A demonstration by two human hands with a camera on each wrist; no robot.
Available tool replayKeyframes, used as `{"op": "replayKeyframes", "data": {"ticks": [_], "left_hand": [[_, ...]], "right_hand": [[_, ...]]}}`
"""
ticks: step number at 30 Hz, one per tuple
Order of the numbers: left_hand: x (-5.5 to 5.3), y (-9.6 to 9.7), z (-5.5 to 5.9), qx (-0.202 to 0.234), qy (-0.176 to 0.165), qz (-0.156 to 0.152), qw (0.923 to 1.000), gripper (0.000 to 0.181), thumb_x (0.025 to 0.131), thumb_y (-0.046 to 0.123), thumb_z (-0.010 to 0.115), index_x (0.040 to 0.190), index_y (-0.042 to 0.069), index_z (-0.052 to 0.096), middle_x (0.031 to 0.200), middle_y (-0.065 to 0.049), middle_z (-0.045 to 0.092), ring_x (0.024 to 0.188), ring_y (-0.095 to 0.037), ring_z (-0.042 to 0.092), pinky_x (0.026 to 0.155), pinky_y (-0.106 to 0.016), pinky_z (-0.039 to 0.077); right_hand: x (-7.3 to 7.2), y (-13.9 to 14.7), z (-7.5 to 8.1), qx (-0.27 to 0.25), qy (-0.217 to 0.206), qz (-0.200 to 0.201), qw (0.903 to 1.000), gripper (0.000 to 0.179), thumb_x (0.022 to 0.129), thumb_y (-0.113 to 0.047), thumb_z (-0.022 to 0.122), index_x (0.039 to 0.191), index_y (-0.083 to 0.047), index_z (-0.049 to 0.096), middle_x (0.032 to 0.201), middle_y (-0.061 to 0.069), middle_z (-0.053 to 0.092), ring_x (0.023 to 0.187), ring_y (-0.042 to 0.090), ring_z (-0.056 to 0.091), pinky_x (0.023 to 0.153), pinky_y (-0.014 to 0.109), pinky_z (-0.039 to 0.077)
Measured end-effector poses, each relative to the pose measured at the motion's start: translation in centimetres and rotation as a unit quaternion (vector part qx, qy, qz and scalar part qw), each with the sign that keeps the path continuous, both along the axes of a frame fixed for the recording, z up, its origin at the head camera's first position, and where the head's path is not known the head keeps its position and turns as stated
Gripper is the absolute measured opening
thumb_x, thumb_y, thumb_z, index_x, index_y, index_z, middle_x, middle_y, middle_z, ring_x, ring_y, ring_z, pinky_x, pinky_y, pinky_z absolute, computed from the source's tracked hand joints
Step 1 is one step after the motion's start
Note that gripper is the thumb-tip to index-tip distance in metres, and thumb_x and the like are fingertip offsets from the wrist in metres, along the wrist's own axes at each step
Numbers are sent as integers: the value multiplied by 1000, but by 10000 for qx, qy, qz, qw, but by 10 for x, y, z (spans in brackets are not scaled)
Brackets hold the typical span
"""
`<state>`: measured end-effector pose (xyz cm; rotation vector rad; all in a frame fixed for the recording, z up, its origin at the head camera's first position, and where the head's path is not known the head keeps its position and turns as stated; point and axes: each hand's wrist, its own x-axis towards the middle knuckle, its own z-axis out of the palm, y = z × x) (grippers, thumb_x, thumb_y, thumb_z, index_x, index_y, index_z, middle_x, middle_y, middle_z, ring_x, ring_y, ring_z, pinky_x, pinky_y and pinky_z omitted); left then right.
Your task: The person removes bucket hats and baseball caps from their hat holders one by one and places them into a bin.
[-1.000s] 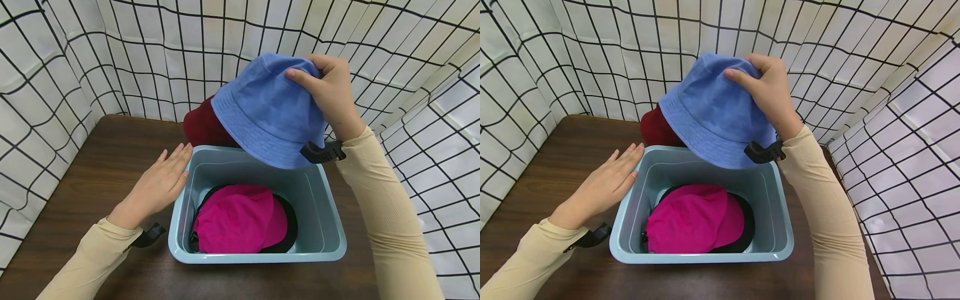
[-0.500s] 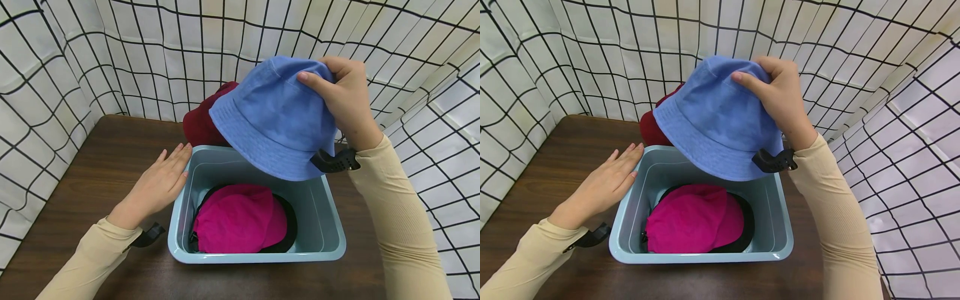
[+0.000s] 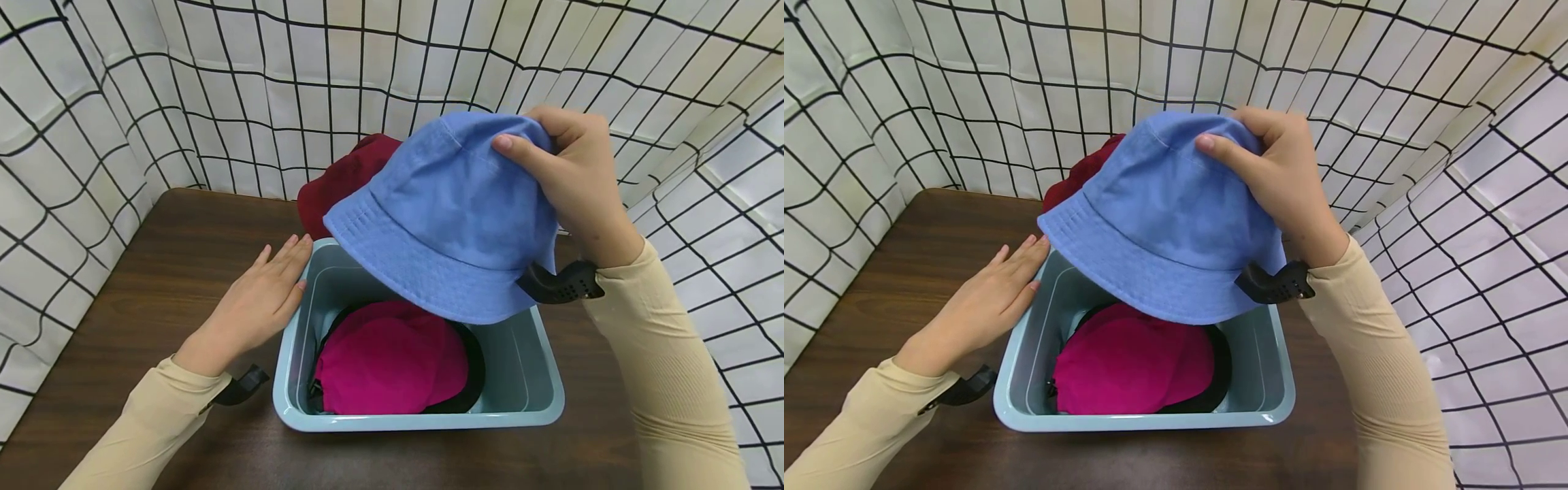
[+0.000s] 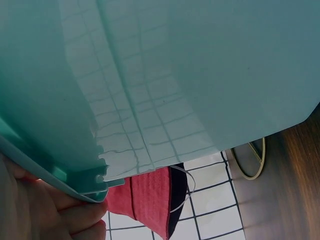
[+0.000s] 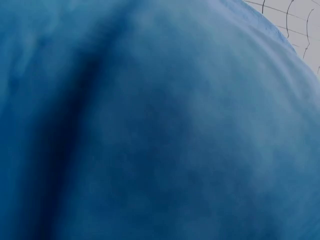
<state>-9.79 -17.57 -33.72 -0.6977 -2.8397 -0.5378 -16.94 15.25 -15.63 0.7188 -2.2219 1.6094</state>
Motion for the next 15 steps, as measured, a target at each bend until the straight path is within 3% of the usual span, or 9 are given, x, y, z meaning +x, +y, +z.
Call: {"op": "replayKeyframes", "data": {"ticks": [7,10,15], "left_hand": [[0,0,0,30,73,-51,10000,57,97,18,46,145,-6,28,148,-21,31,139,-35,23,111,-54,15],[-1,-1,0,12,39,-86,10000,57,97,18,45,145,-6,27,149,-21,30,139,-35,22,112,-53,14],[-1,-1,0,-60,16,-107,9999,57,98,19,43,145,-7,26,149,-21,29,140,-34,21,112,-54,15]], "right_hand": [[15,-1,1,650,389,-135,9970,28,81,-7,73,59,4,58,51,-2,44,45,6,37,37,19,26],[19,-2,-1,958,510,-31,9941,24,83,-5,71,62,4,61,52,-1,46,44,5,39,37,18,29],[25,-4,-5,1093,199,316,9933,20,83,-7,71,65,1,65,58,1,54,47,7,44,39,18,35]]}}
